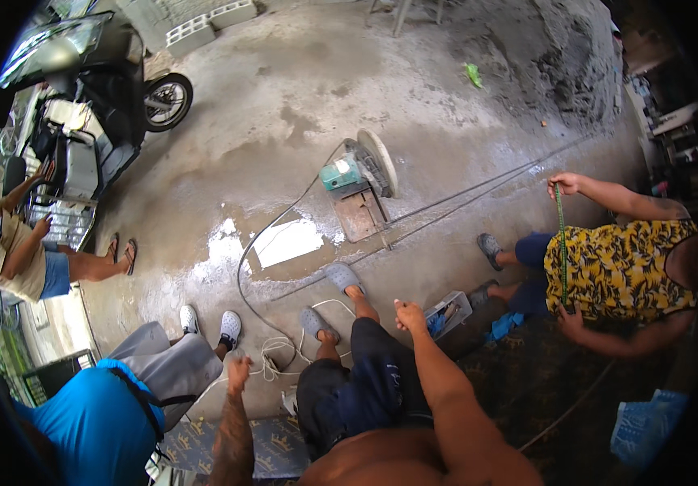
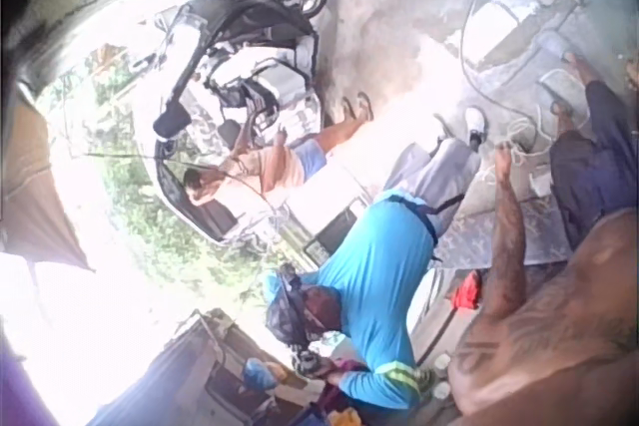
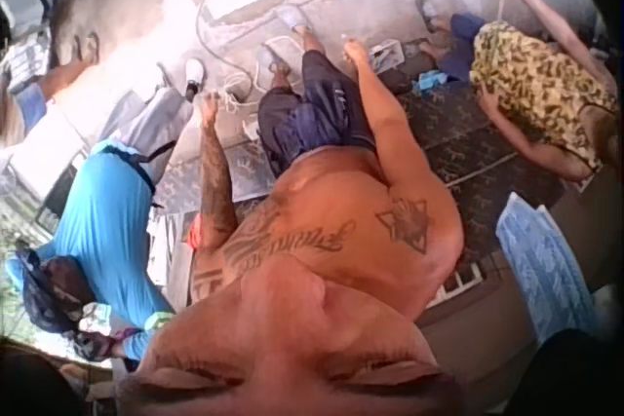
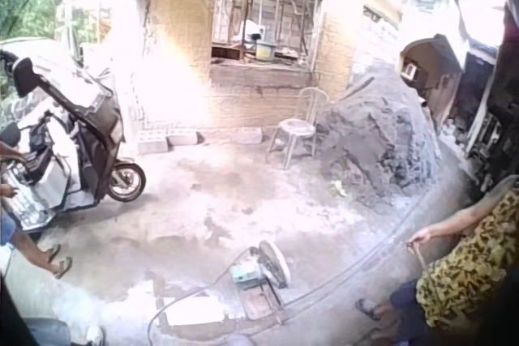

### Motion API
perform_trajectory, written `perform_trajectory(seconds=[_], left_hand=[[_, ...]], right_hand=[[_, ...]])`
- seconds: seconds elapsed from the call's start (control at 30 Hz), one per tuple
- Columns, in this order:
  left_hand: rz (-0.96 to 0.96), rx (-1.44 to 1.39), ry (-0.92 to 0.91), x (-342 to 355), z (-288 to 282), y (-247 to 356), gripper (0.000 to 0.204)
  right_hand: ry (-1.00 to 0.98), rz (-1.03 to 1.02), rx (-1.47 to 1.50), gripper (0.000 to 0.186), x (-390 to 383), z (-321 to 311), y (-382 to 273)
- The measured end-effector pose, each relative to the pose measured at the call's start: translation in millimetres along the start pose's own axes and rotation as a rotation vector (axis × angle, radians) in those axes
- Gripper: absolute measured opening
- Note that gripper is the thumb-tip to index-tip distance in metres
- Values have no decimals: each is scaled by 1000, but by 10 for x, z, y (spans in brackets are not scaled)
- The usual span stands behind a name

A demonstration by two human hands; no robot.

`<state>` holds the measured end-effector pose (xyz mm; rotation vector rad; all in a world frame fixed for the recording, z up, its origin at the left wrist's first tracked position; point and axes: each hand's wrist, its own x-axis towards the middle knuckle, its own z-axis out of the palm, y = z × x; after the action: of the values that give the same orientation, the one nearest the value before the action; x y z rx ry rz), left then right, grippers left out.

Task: The person uses a hacksaw to cut a metal bar clamped to a low concrete wall. They repeatedly saw back and forth, then walk to a gate, open it, and return to continue cutting the same bar. The person later walks to a covered area where other people are present and picks up a bench grinder.

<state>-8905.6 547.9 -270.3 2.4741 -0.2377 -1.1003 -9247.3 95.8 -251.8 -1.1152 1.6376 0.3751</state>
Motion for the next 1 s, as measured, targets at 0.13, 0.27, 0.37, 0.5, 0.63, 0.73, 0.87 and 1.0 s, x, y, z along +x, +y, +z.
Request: perform_trajectory(seconds=[0.13, 0.27, 0.37, 0.5, 0.63, 0.73, 0.87, 1.0], left_hand=[[150, 75, 82, 966, -68, 737, 40], [207, -16, -23, 1390, 234, 2148, 42], [243, -181, -82, 1843, 875, 2863, 53], [148, -320, -160, 2540, 1774, 3662, 86], [16, -542, -186, 3324, 2440, 4249, 109], [3, -662, -234, 3838, 2723, 4602, 117], [28, -788, -231, 4432, 2874, 4699, 126], [85, -944, -259, 4705, 3138, 4814, 119]], right_hand=[[114, 85, 278, 51, 452, -151, -183], [246, -134, 213, 72, 1500, -403, -789], [384, -290, 77, 78, 2053, -564, -1654], [433, -450, -6, 77, 2337, -488, -2630], [80, -510, -235, 75, 2525, -657, -3254], [89, -554, -434, 70, 2867, -663, -3407], [-330, -380, 308, 70, 2826, -645, -3455], [-288, -351, 338, 74, 2881, -607, -3456]])
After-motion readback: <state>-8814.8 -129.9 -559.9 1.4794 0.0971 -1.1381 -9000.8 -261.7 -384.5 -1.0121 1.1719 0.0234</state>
